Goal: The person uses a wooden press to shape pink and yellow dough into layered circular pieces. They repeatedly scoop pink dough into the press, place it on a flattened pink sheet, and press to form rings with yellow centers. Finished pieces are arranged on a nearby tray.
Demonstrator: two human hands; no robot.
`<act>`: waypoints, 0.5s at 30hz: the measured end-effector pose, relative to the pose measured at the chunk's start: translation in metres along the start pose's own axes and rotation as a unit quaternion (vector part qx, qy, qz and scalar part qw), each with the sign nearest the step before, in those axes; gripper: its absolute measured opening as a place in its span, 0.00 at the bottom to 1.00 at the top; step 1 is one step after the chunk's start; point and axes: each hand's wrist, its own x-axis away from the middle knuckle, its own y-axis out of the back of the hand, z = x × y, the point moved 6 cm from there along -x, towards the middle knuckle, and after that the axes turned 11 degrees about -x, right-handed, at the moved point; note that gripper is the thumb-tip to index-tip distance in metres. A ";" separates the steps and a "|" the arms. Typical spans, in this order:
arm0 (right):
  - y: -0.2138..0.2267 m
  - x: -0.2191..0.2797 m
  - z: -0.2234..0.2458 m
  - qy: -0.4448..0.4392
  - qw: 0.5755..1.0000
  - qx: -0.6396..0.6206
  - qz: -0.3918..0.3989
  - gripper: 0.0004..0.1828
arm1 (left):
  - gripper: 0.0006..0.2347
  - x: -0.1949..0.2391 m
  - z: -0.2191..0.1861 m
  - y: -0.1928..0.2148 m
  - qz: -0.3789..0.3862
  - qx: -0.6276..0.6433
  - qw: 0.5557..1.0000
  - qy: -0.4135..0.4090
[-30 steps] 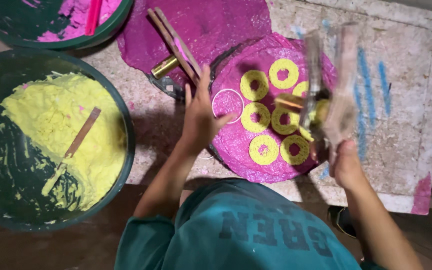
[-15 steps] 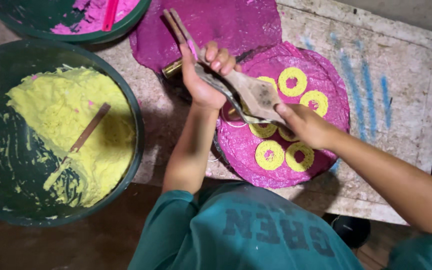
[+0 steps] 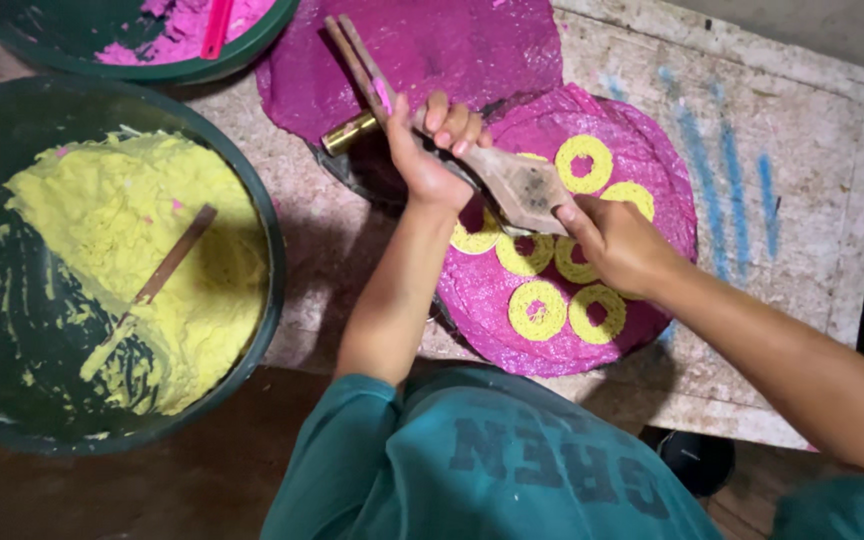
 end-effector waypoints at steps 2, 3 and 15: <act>-0.004 -0.003 0.008 0.057 0.998 0.014 -0.031 0.30 | 0.19 -0.005 -0.008 -0.005 0.016 -0.017 1.000 -0.002; -0.009 -0.005 0.007 0.047 0.998 0.010 -0.033 0.29 | 0.19 -0.006 -0.015 -0.007 0.020 -0.032 0.999 -0.009; -0.034 -0.002 -0.046 -0.023 0.999 -0.035 0.025 0.31 | 0.20 0.025 0.002 0.021 -0.003 -0.016 1.000 0.007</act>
